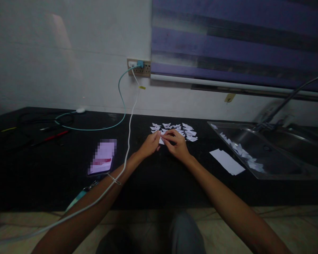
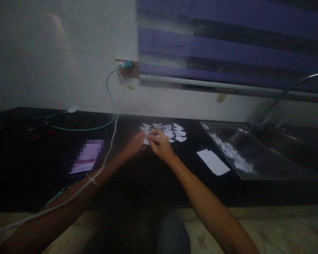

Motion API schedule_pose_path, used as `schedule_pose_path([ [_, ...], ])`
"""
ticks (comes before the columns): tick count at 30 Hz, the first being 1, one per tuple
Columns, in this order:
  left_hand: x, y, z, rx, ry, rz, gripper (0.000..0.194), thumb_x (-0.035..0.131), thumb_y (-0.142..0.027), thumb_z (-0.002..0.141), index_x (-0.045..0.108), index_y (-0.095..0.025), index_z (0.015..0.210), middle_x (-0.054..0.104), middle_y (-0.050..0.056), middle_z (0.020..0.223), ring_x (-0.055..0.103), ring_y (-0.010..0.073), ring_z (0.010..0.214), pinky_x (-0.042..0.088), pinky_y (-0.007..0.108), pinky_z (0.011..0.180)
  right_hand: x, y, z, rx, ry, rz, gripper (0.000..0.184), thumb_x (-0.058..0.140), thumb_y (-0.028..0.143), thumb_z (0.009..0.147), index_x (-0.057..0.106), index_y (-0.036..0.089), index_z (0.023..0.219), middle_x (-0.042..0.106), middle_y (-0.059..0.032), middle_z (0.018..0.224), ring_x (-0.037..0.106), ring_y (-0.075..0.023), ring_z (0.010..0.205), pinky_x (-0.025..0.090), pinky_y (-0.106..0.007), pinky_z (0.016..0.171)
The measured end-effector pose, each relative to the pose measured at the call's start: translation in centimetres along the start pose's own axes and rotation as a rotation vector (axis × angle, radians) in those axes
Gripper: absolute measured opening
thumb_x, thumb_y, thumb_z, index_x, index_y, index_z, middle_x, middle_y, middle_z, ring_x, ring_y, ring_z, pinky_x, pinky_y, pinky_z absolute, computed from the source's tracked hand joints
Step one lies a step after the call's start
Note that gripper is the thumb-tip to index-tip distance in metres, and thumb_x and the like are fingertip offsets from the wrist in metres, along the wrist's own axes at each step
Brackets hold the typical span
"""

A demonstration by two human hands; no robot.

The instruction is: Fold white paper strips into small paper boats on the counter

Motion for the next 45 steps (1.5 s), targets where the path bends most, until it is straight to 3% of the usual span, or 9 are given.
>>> schedule_pose_path([
  [6, -0.1, -0.8, 0.1, 0.054, 0.0, -0.108, 0.044, 0.035, -0.058, 0.096, 0.048, -0.019, 0.083, 0.051, -0.003, 0.063, 0.049, 0.0097, 0.047, 0.039, 0.022, 0.046, -0.1, 0.9, 0.1, 0.085, -0.045, 0.108, 0.015, 0.065, 0.028, 0.087, 0.075, 0.029, 0.097, 0.064, -0.0051, 0.099, 0.061, -0.0207, 0.094, 0.051, -0.041, 0.085],
  [11, -0.3, -0.9, 0.2, 0.068, 0.029, -0.017, 0.042, 0.031, -0.053, 0.099, 0.049, -0.018, 0.083, 0.051, -0.003, 0.056, 0.05, 0.0123, 0.049, 0.039, 0.024, 0.05, 0.2, -0.1, 0.4, 0.421, -0.107, 0.426, 0.024, 0.07, 0.039, 0.079, 0.069, 0.022, 0.096, 0.068, -0.0042, 0.095, 0.063, -0.0181, 0.088, 0.053, -0.033, 0.08],
  [16, -0.3, -0.5, 0.1, 0.071, 0.085, 0.094, 0.038, 0.028, -0.047, 0.101, 0.046, -0.02, 0.08, 0.051, -0.001, 0.059, 0.048, 0.0136, 0.051, 0.037, 0.026, 0.051, 0.7, -1.8, 0.0, 0.734, 0.081, 0.583, 0.027, 0.076, 0.043, 0.07, 0.068, 0.019, 0.077, 0.064, -0.0003, 0.068, 0.056, -0.0126, 0.056, 0.048, -0.027, 0.053],
  [20, -0.5, -0.5, 0.0, 0.089, 0.11, 0.134, 0.034, 0.029, -0.042, 0.101, 0.045, -0.02, 0.08, 0.049, 0.0, 0.065, 0.046, 0.0137, 0.054, 0.037, 0.027, 0.054, 0.5, -2.0, -0.1, 0.715, 0.239, 0.531, 0.03, 0.072, 0.047, 0.075, 0.069, 0.017, 0.071, 0.062, 0.0002, 0.059, 0.055, -0.0121, 0.051, 0.044, -0.026, 0.051],
  [26, -0.5, -0.8, 0.0, 0.182, 0.137, 0.22, 0.029, 0.031, -0.033, 0.1, 0.044, -0.019, 0.079, 0.047, 0.0, 0.069, 0.045, 0.0134, 0.062, 0.036, 0.028, 0.061, -0.1, -1.3, 0.3, 0.611, 0.296, 0.444, 0.03, 0.071, 0.045, 0.077, 0.069, 0.016, 0.071, 0.06, 0.0006, 0.058, 0.053, -0.0117, 0.052, 0.039, -0.026, 0.054],
  [36, -0.6, -1.0, -0.3, 0.031, 0.222, -0.007, 0.044, 0.038, -0.053, 0.095, 0.055, -0.016, 0.077, 0.05, -0.002, 0.063, 0.044, 0.0103, 0.05, 0.034, 0.022, 0.046, -0.2, -0.6, 0.6, 0.434, 0.382, 0.426, 0.03, 0.063, 0.046, 0.084, 0.064, 0.018, 0.073, 0.058, 0.0015, 0.068, 0.052, -0.013, 0.064, 0.041, -0.027, 0.063],
  [38, -0.7, -0.9, 0.0, 0.067, 0.158, 0.04, 0.044, 0.039, -0.05, 0.094, 0.055, -0.015, 0.073, 0.051, -0.001, 0.062, 0.045, 0.0109, 0.053, 0.033, 0.022, 0.048, 0.1, -0.8, 0.6, 0.424, 0.342, 0.403, 0.029, 0.063, 0.045, 0.084, 0.064, 0.018, 0.075, 0.058, 0.001, 0.069, 0.053, -0.0134, 0.065, 0.043, -0.027, 0.063],
  [42, -0.8, -0.8, 0.5, 0.137, -0.01, 0.156, 0.042, 0.038, -0.042, 0.096, 0.054, -0.015, 0.069, 0.051, -0.001, 0.063, 0.045, 0.0118, 0.06, 0.035, 0.023, 0.055, 0.6, -0.7, 0.4, 0.444, 0.096, 0.311, 0.023, 0.07, 0.039, 0.078, 0.066, 0.019, 0.089, 0.065, -0.0014, 0.078, 0.058, -0.0145, 0.068, 0.049, -0.028, 0.067],
  [45, -0.9, -0.9, 0.5, 0.12, -0.015, 0.1, 0.041, 0.038, -0.046, 0.096, 0.058, -0.015, 0.077, 0.056, 0.0, 0.068, 0.048, 0.0123, 0.061, 0.037, 0.023, 0.055, 0.9, -0.3, 0.3, 0.485, 0.011, 0.306, 0.022, 0.072, 0.036, 0.076, 0.07, 0.019, 0.09, 0.07, -0.0043, 0.082, 0.064, -0.0174, 0.075, 0.053, -0.032, 0.073],
])
Point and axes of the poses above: each hand's wrist, its own z-axis towards the middle knuckle, its own x-axis out of the palm, y = z × x, the point moved 3 cm from there along z, towards the middle knuckle
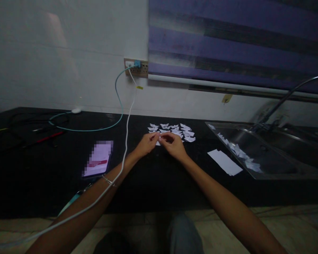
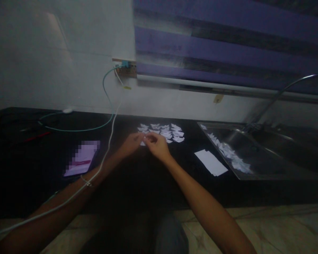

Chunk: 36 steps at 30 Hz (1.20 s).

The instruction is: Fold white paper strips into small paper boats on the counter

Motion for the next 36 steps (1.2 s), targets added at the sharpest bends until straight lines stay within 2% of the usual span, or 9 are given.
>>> schedule_pose_path([
  [5, -0.3, 0.0, -0.3, -0.078, 0.058, -0.127, 0.054, 0.029, -0.056, 0.097, 0.051, -0.017, 0.067, 0.047, -0.002, 0.055, 0.044, 0.011, 0.049, 0.036, 0.023, 0.048, 0.1, 0.1, -0.3, 0.103, -0.053, 0.119, 0.022, 0.075, 0.032, 0.072, 0.074, 0.017, 0.088, 0.075, -0.0081, 0.09, 0.07, -0.0223, 0.083, 0.056, -0.04, 0.081],
  [7, -0.5, 0.0, -0.2, -0.051, 0.063, -0.091, 0.054, 0.03, -0.056, 0.097, 0.05, -0.017, 0.066, 0.045, -0.003, 0.053, 0.043, 0.011, 0.048, 0.035, 0.023, 0.049, 0.3, 0.2, -0.4, 0.093, -0.034, 0.13, 0.022, 0.074, 0.031, 0.073, 0.075, 0.018, 0.091, 0.076, -0.0083, 0.097, 0.07, -0.0234, 0.092, 0.054, -0.042, 0.089],
  [10, -0.8, -0.2, -0.1, 0.014, 0.042, -0.001, 0.045, 0.038, -0.052, 0.096, 0.054, -0.016, 0.073, 0.052, -0.001, 0.063, 0.048, 0.0119, 0.058, 0.038, 0.023, 0.056, 0.7, 0.5, -0.6, 0.103, -0.033, 0.168, 0.025, 0.074, 0.028, 0.073, 0.074, 0.019, 0.097, 0.075, -0.0075, 0.103, 0.07, -0.0234, 0.097, 0.052, -0.043, 0.094],
  [13, -0.9, -0.3, -0.1, 0.021, 0.021, 0.104, 0.036, 0.039, -0.048, 0.097, 0.053, -0.018, 0.084, 0.056, -0.001, 0.073, 0.052, 0.0133, 0.068, 0.039, 0.023, 0.063, 1.0, 0.4, -0.7, 0.19, -0.077, 0.259, 0.027, 0.076, 0.026, 0.07, 0.072, 0.019, 0.096, 0.075, -0.0065, 0.098, 0.071, -0.0221, 0.09, 0.054, -0.041, 0.09],
  [16, -0.8, -0.2, -0.1, 0.001, 0.045, 0.203, 0.031, 0.035, -0.045, 0.099, 0.052, -0.02, 0.092, 0.058, -0.001, 0.079, 0.054, 0.0152, 0.072, 0.039, 0.025, 0.066, 0.9, 0.2, -0.8, 0.234, -0.122, 0.275, 0.02, 0.077, 0.028, 0.068, 0.071, 0.018, 0.085, 0.074, -0.0053, 0.088, 0.07, -0.0209, 0.087, 0.054, -0.039, 0.089],
  [20, -0.9, -0.1, -0.1, 0.031, 0.053, 0.312, 0.032, 0.03, -0.039, 0.1, 0.051, -0.02, 0.086, 0.056, 0.002, 0.08, 0.053, 0.0167, 0.072, 0.039, 0.028, 0.068, 1.1, 0.1, -0.9, 0.262, -0.079, 0.286, 0.02, 0.077, 0.032, 0.068, 0.07, 0.018, 0.081, 0.073, -0.0053, 0.086, 0.068, -0.0197, 0.084, 0.053, -0.038, 0.086],
  [24, -1.2, -0.1, -0.2, 0.088, 0.086, 0.331, 0.029, 0.033, -0.035, 0.099, 0.052, -0.019, 0.086, 0.056, 0.003, 0.081, 0.051, 0.016, 0.071, 0.038, 0.027, 0.067, 1.1, 0.3, -0.9, 0.317, -0.039, 0.323, 0.024, 0.079, 0.031, 0.065, 0.068, 0.018, 0.082, 0.071, -0.0034, 0.079, 0.066, -0.017, 0.074, 0.052, -0.033, 0.074],
  [29, -1.3, 0.0, -0.3, 0.032, 0.111, 0.21, 0.031, 0.038, -0.039, 0.097, 0.054, -0.017, 0.081, 0.056, 0.001, 0.075, 0.049, 0.0141, 0.067, 0.038, 0.026, 0.064, 0.2, 0.5, -0.4, 0.358, 0.003, 0.306, 0.03, 0.083, 0.03, 0.058, 0.064, 0.017, 0.078, 0.065, 0.0011, 0.066, 0.058, -0.0118, 0.059, 0.047, -0.028, 0.062],
  [36, -0.5, -0.8, -0.5, -0.039, 0.331, -0.116, 0.044, 0.044, -0.053, 0.093, 0.057, -0.015, 0.074, 0.055, -0.001, 0.062, 0.048, 0.012, 0.056, 0.039, 0.024, 0.056, -1.2, -0.3, 0.2, 0.291, -0.075, 0.313, 0.044, 0.083, 0.029, 0.056, 0.055, 0.02, 0.09, 0.069, 0.0002, 0.071, 0.064, -0.0145, 0.063, 0.051, -0.031, 0.066],
])
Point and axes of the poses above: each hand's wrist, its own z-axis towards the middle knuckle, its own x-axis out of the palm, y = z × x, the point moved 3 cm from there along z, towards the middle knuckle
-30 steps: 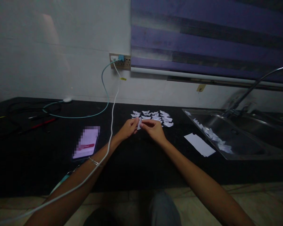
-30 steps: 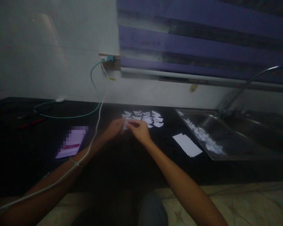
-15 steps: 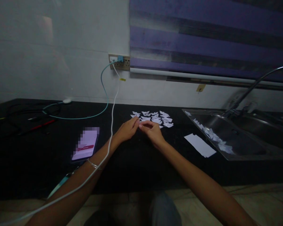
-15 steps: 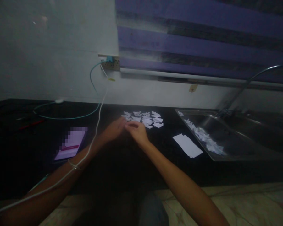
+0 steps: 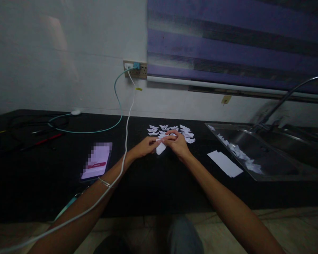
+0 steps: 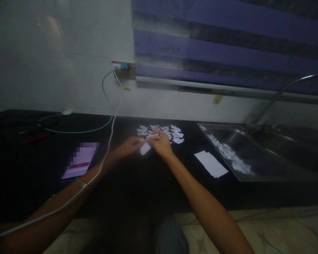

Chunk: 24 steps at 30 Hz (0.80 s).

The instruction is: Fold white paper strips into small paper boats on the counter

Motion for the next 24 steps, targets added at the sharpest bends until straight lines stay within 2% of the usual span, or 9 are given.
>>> schedule_pose_path([
  [4, 0.6, -0.4, -0.2, -0.048, 0.153, -0.057, 0.058, 0.036, -0.062, 0.093, 0.051, -0.016, 0.06, 0.05, -0.001, 0.051, 0.045, 0.0099, 0.047, 0.038, 0.023, 0.052, 0.1, -0.3, 0.3, -0.046, 0.015, -0.045, 0.044, 0.083, 0.032, 0.058, 0.055, 0.02, 0.09, 0.071, -0.0022, 0.075, 0.066, -0.0164, 0.065, 0.052, -0.032, 0.066],
  [6, 0.9, -0.3, -0.2, -0.051, 0.164, -0.025, 0.061, 0.032, -0.062, 0.093, 0.05, -0.016, 0.057, 0.049, 0.0, 0.05, 0.044, 0.0099, 0.046, 0.037, 0.023, 0.05, -0.1, -0.3, 0.4, -0.091, -0.036, -0.101, 0.04, 0.081, 0.035, 0.062, 0.057, 0.02, 0.09, 0.071, -0.0036, 0.078, 0.067, -0.0182, 0.069, 0.054, -0.033, 0.068],
  [8, 0.9, 0.1, 0.1, -0.052, 0.033, 0.034, 0.057, 0.034, -0.06, 0.094, 0.052, -0.016, 0.062, 0.051, 0.0, 0.052, 0.045, 0.0106, 0.047, 0.035, 0.023, 0.049, -0.3, -0.1, 0.3, -0.185, -0.112, -0.191, 0.032, 0.075, 0.037, 0.07, 0.06, 0.019, 0.093, 0.071, -0.0069, 0.088, 0.068, -0.0207, 0.081, 0.055, -0.036, 0.076],
  [10, 0.5, 0.5, 0.4, -0.045, -0.168, 0.114, 0.052, 0.036, -0.055, 0.094, 0.054, -0.016, 0.065, 0.053, 0.0, 0.056, 0.045, 0.0115, 0.05, 0.034, 0.023, 0.05, -0.2, 0.1, 0.0, -0.274, -0.154, -0.326, 0.028, 0.066, 0.037, 0.08, 0.064, 0.018, 0.101, 0.07, -0.0109, 0.103, 0.067, -0.0229, 0.095, 0.054, -0.039, 0.085],
  [13, 0.0, 1.1, 0.6, -0.056, -0.328, 0.187, 0.047, 0.035, -0.05, 0.095, 0.057, -0.015, 0.071, 0.055, 0.001, 0.06, 0.048, 0.0135, 0.054, 0.034, 0.024, 0.052, 0.7, -0.3, -0.6, -0.356, -0.136, -0.552, 0.031, 0.056, 0.03, 0.087, 0.066, 0.016, 0.112, 0.067, -0.015, 0.119, 0.062, -0.0256, 0.109, 0.048, -0.045, 0.098],
  [15, -0.2, 1.2, 0.6, -0.065, -0.354, 0.198, 0.046, 0.035, -0.048, 0.095, 0.057, -0.015, 0.071, 0.056, 0.001, 0.06, 0.049, 0.0139, 0.055, 0.033, 0.025, 0.052, 1.4, -0.6, -1.0, -0.416, -0.11, -0.657, 0.033, 0.053, 0.026, 0.089, 0.065, 0.014, 0.117, 0.065, -0.0163, 0.123, 0.059, -0.0264, 0.116, 0.041, -0.047, 0.106],
  [17, -0.2, 1.4, 0.6, -0.072, -0.333, 0.194, 0.048, 0.036, -0.048, 0.095, 0.056, -0.016, 0.067, 0.054, 0.001, 0.058, 0.048, 0.0136, 0.054, 0.033, 0.024, 0.052, 1.9, -1.0, -1.3, -0.457, -0.083, -0.726, 0.036, 0.049, 0.023, 0.09, 0.061, 0.013, 0.123, 0.063, -0.0172, 0.128, 0.056, -0.0269, 0.122, 0.038, -0.048, 0.109],
  [21, 0.3, 1.5, 0.6, -0.115, -0.241, 0.151, 0.05, 0.038, -0.051, 0.093, 0.054, -0.016, 0.061, 0.052, 0.0, 0.053, 0.047, 0.013, 0.05, 0.034, 0.024, 0.052, 2.2, -1.0, -1.8, -0.485, -0.08, -0.817, 0.044, 0.048, 0.023, 0.091, 0.054, 0.009, 0.132, 0.056, -0.0215, 0.135, 0.051, -0.0298, 0.128, 0.037, -0.05, 0.11],
  [24, 0.4, 1.2, 0.6, -0.102, -0.275, 0.176, 0.049, 0.038, -0.048, 0.093, 0.054, -0.015, 0.06, 0.055, 0.001, 0.055, 0.05, 0.0138, 0.052, 0.034, 0.025, 0.053, 2.3, -0.3, -2.3, -0.53, -0.117, -0.858, 0.041, 0.048, 0.022, 0.091, 0.057, 0.013, 0.13, 0.058, -0.018, 0.132, 0.052, -0.0291, 0.125, 0.04, -0.05, 0.109],
])
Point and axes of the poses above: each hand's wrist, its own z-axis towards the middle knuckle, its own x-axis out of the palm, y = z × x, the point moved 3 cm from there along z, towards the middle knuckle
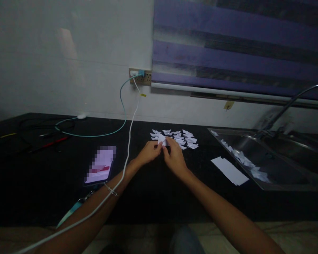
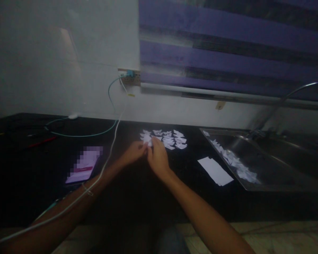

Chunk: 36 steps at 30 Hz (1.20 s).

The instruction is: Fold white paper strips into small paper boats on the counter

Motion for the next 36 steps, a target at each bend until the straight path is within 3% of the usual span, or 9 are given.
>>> schedule_pose_path([
  [3, -0.1, -0.2, 0.0, 0.023, -0.07, 0.034, 0.047, 0.039, -0.044, 0.094, 0.055, -0.015, 0.061, 0.056, 0.002, 0.058, 0.051, 0.0141, 0.055, 0.034, 0.025, 0.054, -0.6, 0.8, 0.0, -0.035, -0.054, -0.024, 0.031, 0.048, 0.021, 0.092, 0.065, 0.019, 0.118, 0.062, -0.0129, 0.125, 0.054, -0.0272, 0.119, 0.043, -0.047, 0.105],
  [6, 0.1, 0.1, 0.1, 0.028, -0.049, -0.03, 0.048, 0.036, -0.046, 0.096, 0.056, -0.015, 0.066, 0.057, 0.002, 0.059, 0.052, 0.0132, 0.054, 0.036, 0.025, 0.053, -0.9, 1.3, 0.0, -0.076, -0.063, -0.032, 0.028, 0.048, 0.019, 0.092, 0.068, 0.019, 0.112, 0.063, -0.0127, 0.118, 0.055, -0.0263, 0.114, 0.046, -0.045, 0.102],
  [14, 1.1, 1.5, 0.2, -0.132, 0.106, -0.55, 0.059, 0.035, -0.072, 0.088, 0.054, -0.016, 0.084, 0.056, 0.0, 0.06, 0.05, 0.0099, 0.047, 0.031, 0.019, 0.042, -1.2, 1.8, -0.1, -0.145, -0.007, -0.146, 0.044, 0.051, 0.012, 0.087, 0.063, 0.026, 0.127, 0.05, -0.0135, 0.132, 0.045, -0.0316, 0.122, 0.042, -0.052, 0.101],
  [19, 0.4, 0.8, 0.3, -0.068, 0.014, -0.403, 0.059, 0.041, -0.071, 0.087, 0.052, -0.016, 0.073, 0.051, -0.001, 0.056, 0.048, 0.0095, 0.048, 0.035, 0.021, 0.045, -1.2, 2.4, -0.2, -0.147, 0.015, -0.077, 0.037, 0.05, 0.018, 0.09, 0.064, 0.024, 0.124, 0.048, -0.0142, 0.128, 0.045, -0.0305, 0.122, 0.04, -0.05, 0.104],
  [22, -0.1, 0.2, 0.2, -0.069, -0.068, -0.367, 0.062, 0.031, -0.073, 0.089, 0.048, -0.017, 0.068, 0.047, -0.002, 0.054, 0.045, 0.0095, 0.046, 0.036, 0.022, 0.046, -1.2, 2.2, 0.1, -0.039, -0.059, 0.117, 0.033, 0.052, 0.027, 0.092, 0.061, 0.023, 0.123, 0.05, -0.013, 0.124, 0.049, -0.0269, 0.118, 0.043, -0.047, 0.101],
  [24, -0.2, -0.1, 0.0, -0.074, -0.097, -0.344, 0.062, 0.029, -0.073, 0.089, 0.045, -0.018, 0.065, 0.045, -0.003, 0.053, 0.042, 0.0094, 0.046, 0.035, 0.023, 0.047, -1.0, 1.4, 0.3, 0.163, -0.136, 0.306, 0.034, 0.057, 0.037, 0.089, 0.059, 0.02, 0.118, 0.055, -0.0119, 0.118, 0.056, -0.0247, 0.108, 0.05, -0.042, 0.091],
  [27, -0.1, -0.4, -0.2, -0.053, -0.085, -0.27, 0.061, 0.029, -0.07, 0.091, 0.046, -0.018, 0.065, 0.046, -0.002, 0.055, 0.043, 0.011, 0.05, 0.034, 0.024, 0.049, 0.3, -0.1, 0.6, 0.447, -0.042, 0.614, 0.043, 0.064, 0.051, 0.081, 0.061, 0.018, 0.107, 0.065, -0.0077, 0.097, 0.063, -0.0201, 0.079, 0.054, -0.033, 0.068],
  [31, -0.4, -0.3, -0.2, -0.03, -0.04, -0.211, 0.054, 0.038, -0.062, 0.092, 0.055, -0.015, 0.071, 0.051, -0.001, 0.061, 0.046, 0.0127, 0.056, 0.035, 0.025, 0.053, 1.1, -1.1, 1.0, 0.462, 0.099, 0.808, 0.037, 0.071, 0.051, 0.075, 0.067, 0.017, 0.09, 0.065, -0.0022, 0.069, 0.06, -0.016, 0.058, 0.051, -0.029, 0.058],
  [36, -1.1, -0.3, 0.1, 0.028, -0.001, -0.319, 0.038, 0.055, -0.051, 0.088, 0.06, -0.015, 0.094, 0.06, 0.0, 0.075, 0.051, 0.0121, 0.06, 0.041, 0.023, 0.056, 0.2, -2.0, 1.4, 0.437, 0.188, 0.763, 0.03, 0.076, 0.045, 0.071, 0.068, 0.017, 0.08, 0.065, -0.0007, 0.061, 0.056, -0.0138, 0.051, 0.046, -0.027, 0.054],
])
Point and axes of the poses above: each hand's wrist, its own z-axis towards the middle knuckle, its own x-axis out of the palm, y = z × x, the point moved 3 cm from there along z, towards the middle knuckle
